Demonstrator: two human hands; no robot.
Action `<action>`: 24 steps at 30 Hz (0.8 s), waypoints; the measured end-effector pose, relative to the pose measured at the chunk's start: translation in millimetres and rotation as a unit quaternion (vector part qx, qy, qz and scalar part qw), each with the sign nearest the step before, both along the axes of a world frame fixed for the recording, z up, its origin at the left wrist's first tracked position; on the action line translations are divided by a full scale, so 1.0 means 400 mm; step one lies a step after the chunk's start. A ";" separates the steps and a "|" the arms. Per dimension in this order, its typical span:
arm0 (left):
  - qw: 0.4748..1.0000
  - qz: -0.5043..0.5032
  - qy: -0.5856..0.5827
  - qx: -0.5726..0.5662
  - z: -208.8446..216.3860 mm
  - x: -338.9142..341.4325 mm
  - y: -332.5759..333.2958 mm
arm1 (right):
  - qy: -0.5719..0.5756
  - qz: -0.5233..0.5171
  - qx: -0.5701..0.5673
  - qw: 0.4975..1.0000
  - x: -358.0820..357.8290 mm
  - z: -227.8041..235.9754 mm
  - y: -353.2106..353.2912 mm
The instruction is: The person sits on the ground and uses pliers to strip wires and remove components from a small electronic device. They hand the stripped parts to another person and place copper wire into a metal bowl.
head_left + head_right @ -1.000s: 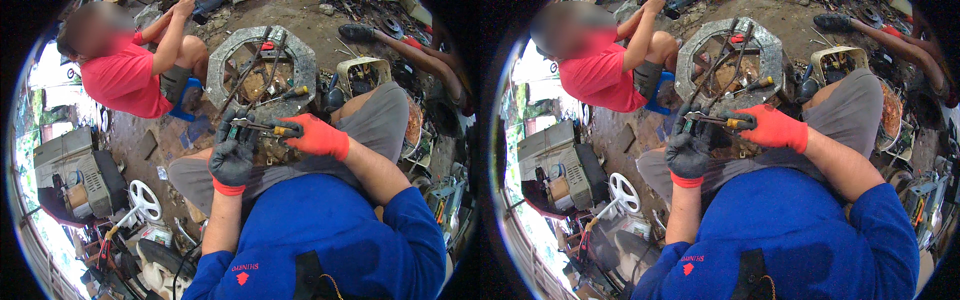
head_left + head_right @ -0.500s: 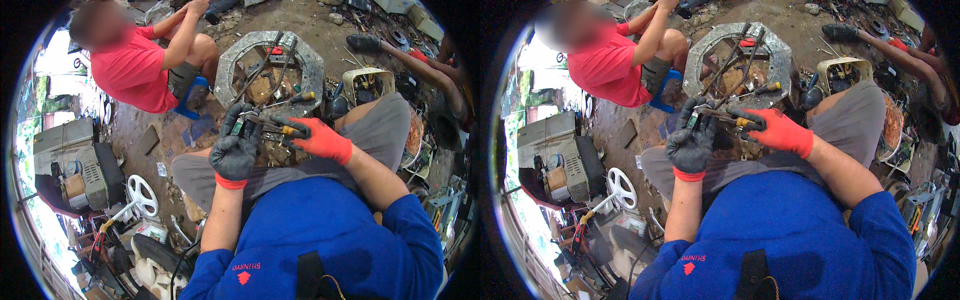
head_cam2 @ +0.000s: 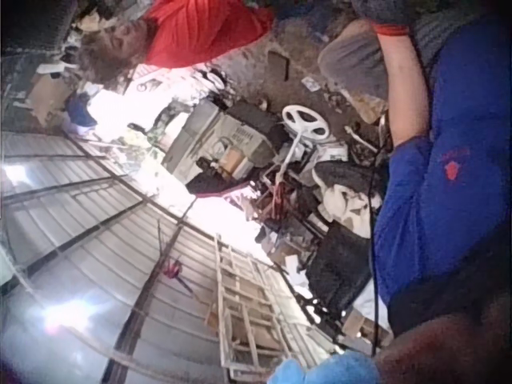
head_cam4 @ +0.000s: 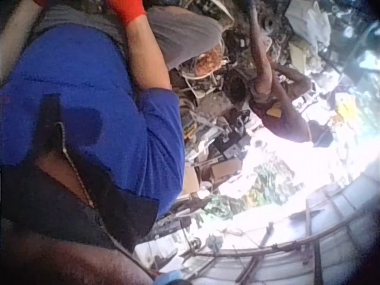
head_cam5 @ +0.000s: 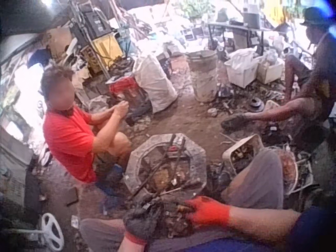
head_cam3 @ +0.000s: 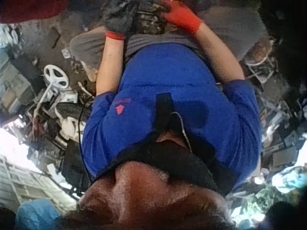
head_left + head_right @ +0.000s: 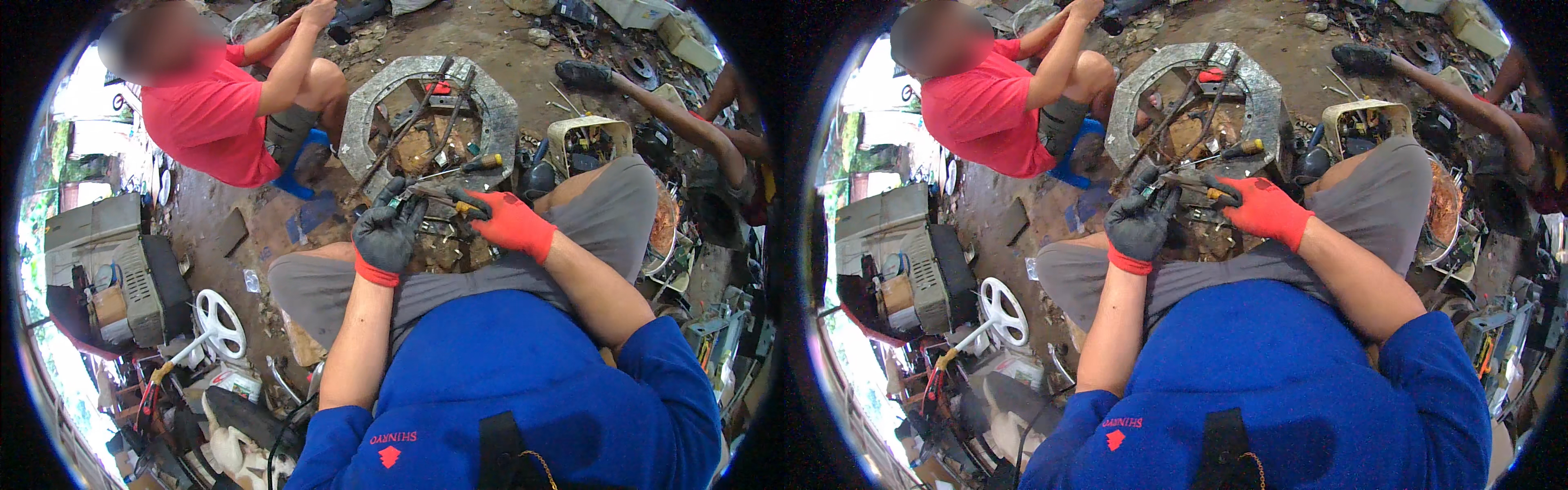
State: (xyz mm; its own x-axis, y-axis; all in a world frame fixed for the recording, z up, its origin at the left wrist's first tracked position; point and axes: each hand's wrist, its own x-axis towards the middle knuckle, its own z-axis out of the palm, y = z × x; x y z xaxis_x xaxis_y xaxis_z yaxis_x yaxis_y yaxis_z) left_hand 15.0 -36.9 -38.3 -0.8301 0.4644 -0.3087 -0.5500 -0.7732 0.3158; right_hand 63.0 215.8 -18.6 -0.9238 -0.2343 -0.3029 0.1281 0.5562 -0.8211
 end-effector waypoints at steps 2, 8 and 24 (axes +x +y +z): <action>1.000 -0.003 -0.018 -0.011 -0.049 -0.011 -0.007 | 0.023 -0.002 0.029 0.999 0.002 -0.044 0.003; 0.995 -0.034 -0.051 -0.085 -0.142 -0.033 -0.003 | -0.009 0.006 0.074 0.997 -0.002 -0.059 -0.001; 0.966 -0.004 -0.033 -0.256 -0.138 -0.021 0.003 | -0.046 0.012 0.134 0.990 -0.001 -0.053 0.001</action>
State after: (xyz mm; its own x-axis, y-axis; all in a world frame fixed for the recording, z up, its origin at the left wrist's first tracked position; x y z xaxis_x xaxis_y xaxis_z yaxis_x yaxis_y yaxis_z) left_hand 6.4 -35.7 -93.7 -0.7974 0.2442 -0.5518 -0.5879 -0.5208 0.6191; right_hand 62.5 216.2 -39.8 -0.8847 -0.1557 -0.4395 0.1795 0.7562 -0.6292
